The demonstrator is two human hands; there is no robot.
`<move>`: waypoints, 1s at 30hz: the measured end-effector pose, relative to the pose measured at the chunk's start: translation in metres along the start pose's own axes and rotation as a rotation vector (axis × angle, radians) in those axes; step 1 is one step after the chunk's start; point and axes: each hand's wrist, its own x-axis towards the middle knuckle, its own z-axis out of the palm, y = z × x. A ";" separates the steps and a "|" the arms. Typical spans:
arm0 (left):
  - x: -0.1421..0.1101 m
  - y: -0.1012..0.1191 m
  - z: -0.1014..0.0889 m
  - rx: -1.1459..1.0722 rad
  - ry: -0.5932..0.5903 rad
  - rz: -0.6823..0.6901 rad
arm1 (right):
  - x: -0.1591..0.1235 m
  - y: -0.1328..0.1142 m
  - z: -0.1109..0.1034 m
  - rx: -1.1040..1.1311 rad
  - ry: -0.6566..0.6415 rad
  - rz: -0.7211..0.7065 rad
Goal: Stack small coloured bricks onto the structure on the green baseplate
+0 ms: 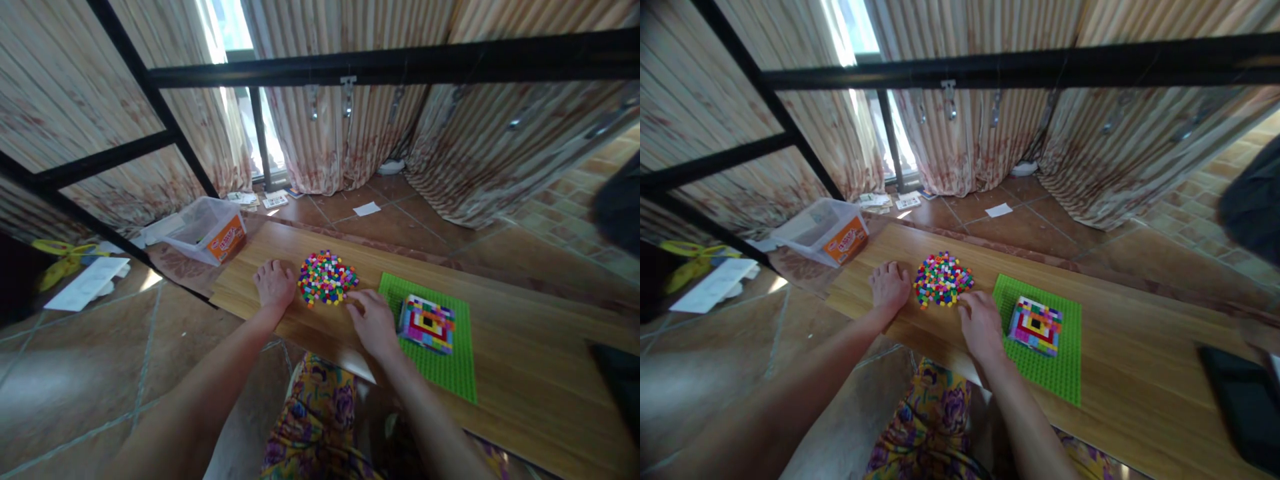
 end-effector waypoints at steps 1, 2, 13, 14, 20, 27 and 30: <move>0.000 0.000 0.001 -0.001 0.003 0.002 | 0.002 0.003 0.009 -0.026 -0.013 0.004; 0.000 -0.001 0.001 -0.001 0.005 0.005 | 0.005 0.006 0.016 -0.054 -0.022 0.007; -0.002 0.001 -0.001 0.002 -0.001 0.008 | 0.011 0.022 0.019 -0.146 -0.018 -0.026; -0.002 0.001 -0.001 0.007 0.003 0.008 | 0.011 0.024 0.017 -0.133 -0.013 -0.018; -0.001 0.000 0.002 0.033 0.025 0.002 | 0.010 0.028 0.009 -0.085 -0.042 0.010; 0.001 -0.001 0.002 0.039 0.020 0.006 | 0.007 0.013 0.004 -0.075 -0.039 0.036; 0.003 -0.001 0.004 0.034 0.039 0.003 | -0.005 0.002 -0.009 -0.017 0.027 0.020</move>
